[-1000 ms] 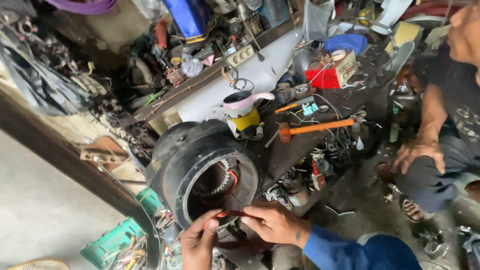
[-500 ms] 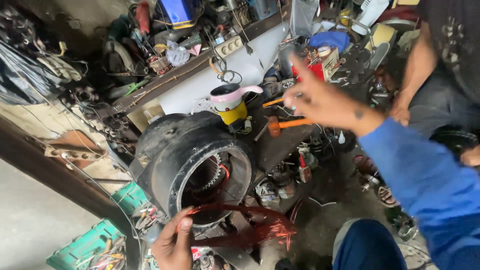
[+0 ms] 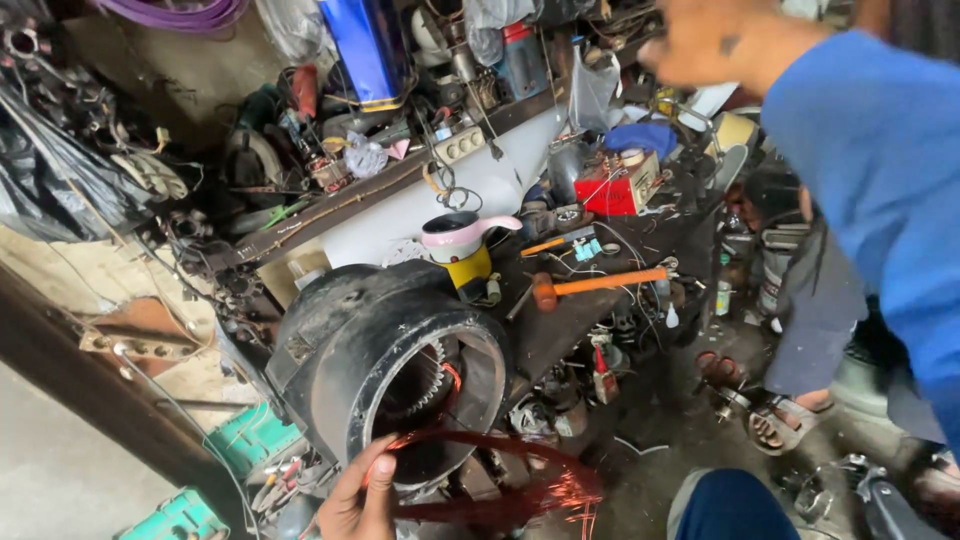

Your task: Preparing and shaping copper wire windings to be placed into a motor stator during a repair process.

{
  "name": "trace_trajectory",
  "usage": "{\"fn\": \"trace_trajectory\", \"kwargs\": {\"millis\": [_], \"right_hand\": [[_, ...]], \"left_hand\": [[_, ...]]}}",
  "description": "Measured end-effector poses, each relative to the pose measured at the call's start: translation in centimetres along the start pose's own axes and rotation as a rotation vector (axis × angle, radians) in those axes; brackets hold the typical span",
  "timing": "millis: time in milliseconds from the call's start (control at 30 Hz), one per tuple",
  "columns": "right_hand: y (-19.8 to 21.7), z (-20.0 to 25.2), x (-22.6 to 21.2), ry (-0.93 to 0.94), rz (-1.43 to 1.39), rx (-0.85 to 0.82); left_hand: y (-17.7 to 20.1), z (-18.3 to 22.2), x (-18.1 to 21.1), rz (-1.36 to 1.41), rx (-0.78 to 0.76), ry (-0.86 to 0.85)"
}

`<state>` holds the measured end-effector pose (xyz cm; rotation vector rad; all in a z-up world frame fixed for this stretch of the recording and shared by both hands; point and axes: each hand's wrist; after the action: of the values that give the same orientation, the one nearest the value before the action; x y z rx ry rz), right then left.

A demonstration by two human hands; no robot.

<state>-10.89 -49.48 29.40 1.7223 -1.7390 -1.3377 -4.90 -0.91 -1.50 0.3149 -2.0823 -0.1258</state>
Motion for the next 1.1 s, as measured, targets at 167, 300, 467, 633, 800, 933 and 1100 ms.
{"fn": "trace_trajectory", "kwargs": {"millis": [167,300,467,633,800,933,1100], "right_hand": [[-11.0,14.4,-7.8,0.173,-0.562,-0.346],[-22.0,22.2,-11.2,0.343,-0.932,-0.706],[-26.6,24.6,-12.1,0.336,-1.176,-0.495],[-28.4,24.4,-10.5,0.720,-1.229,-0.053],[-28.0,23.9,-9.0,0.805,-1.201,-0.099],[-26.4,24.5,-8.1,0.464,-1.094,-0.512],[-29.0,26.3,-4.2,0.069,-0.998,-0.701]], "left_hand": [[-0.7,0.2,0.7,0.037,0.045,0.002],[-2.1,-1.9,-4.8,0.018,-0.014,-0.095],[-1.6,-7.5,-12.9,-0.216,-0.116,-0.098],[-1.4,-5.4,-9.7,-0.242,-0.101,-0.121],[-0.7,-3.4,-5.6,-0.039,-0.276,-0.203],[-2.5,-0.6,0.3,0.036,0.073,-0.170],[0.1,-1.6,1.1,0.258,0.164,0.026]]}}
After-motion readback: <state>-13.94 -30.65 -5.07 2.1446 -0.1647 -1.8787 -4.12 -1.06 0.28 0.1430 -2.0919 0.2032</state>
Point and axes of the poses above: each hand's wrist, its own z-axis away from the middle knuckle, its own y-axis out of the back of the hand, x = y × z, and after that the axes turned 14 degrees about -z, right-handed
